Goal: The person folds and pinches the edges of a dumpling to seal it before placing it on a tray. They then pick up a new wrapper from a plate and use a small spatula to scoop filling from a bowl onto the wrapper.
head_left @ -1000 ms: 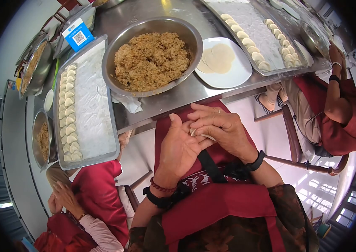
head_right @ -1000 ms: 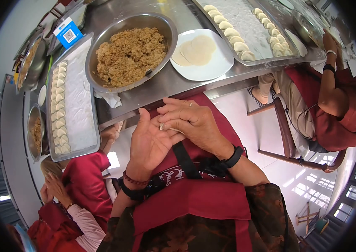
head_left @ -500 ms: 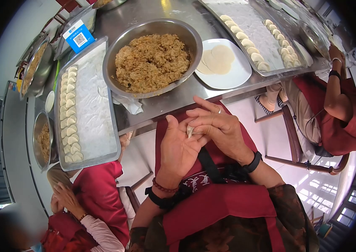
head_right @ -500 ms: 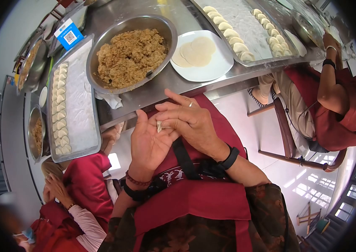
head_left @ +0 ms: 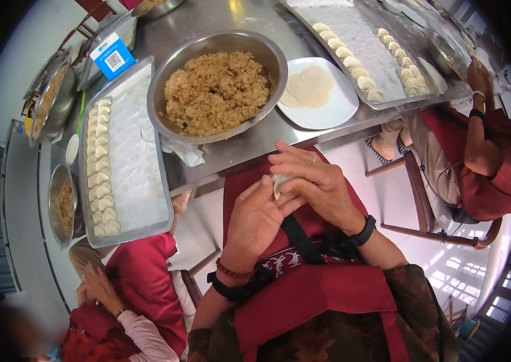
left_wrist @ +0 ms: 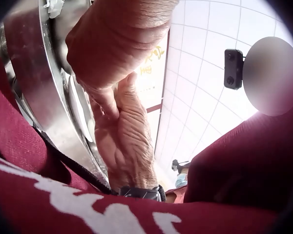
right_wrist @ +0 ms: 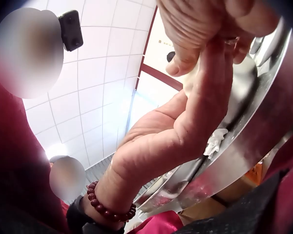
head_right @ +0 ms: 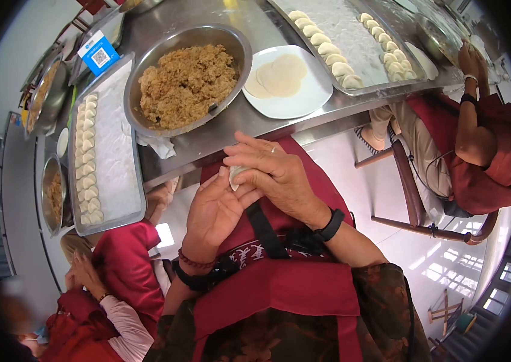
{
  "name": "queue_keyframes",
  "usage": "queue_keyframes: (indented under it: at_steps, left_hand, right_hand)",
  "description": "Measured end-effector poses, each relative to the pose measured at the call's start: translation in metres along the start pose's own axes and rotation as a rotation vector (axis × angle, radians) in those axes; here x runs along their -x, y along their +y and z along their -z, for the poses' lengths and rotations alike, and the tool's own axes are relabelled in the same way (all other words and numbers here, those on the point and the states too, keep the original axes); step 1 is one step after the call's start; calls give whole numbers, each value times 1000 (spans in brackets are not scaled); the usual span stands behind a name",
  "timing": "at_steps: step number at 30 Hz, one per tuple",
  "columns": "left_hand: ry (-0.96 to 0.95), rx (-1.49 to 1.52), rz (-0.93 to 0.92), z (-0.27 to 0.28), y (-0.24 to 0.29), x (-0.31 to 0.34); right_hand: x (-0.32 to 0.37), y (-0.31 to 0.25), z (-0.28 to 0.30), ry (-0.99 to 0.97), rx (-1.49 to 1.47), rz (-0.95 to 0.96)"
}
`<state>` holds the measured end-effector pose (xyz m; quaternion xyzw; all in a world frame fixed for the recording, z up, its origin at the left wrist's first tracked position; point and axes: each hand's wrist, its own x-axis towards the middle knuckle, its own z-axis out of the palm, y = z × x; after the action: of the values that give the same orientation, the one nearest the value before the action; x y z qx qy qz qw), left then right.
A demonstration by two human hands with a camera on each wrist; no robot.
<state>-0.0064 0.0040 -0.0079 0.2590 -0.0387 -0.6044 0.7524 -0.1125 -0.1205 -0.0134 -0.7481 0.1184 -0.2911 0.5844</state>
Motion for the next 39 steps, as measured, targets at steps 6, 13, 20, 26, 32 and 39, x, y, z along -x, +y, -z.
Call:
queue_keyframes:
  at_steps: [6, 13, 20, 26, 32, 39]
  left_hand:
    - [-53, 42, 10, 6, -5, 0]
    - [44, 142, 39, 0, -3, -1]
    - [-41, 255, 31, 9, -9, -1]
    - [-2, 254, 35, 12, -6, -2]
    - [-82, 224, 8, 4, -4, -1]
    - [-10, -13, -44, 11, -8, 1]
  right_hand:
    - [0, 4, 8, -74, 65, 70]
    - [-5, -14, 1, 56, 145, 71]
    - [-2, 1, 11, -81, 354, 286]
    - [-2, -9, 6, 39, 275, 223]
    - [0, -4, 10, -17, 259, 170]
    - [0, -4, 9, -77, 125, 82]
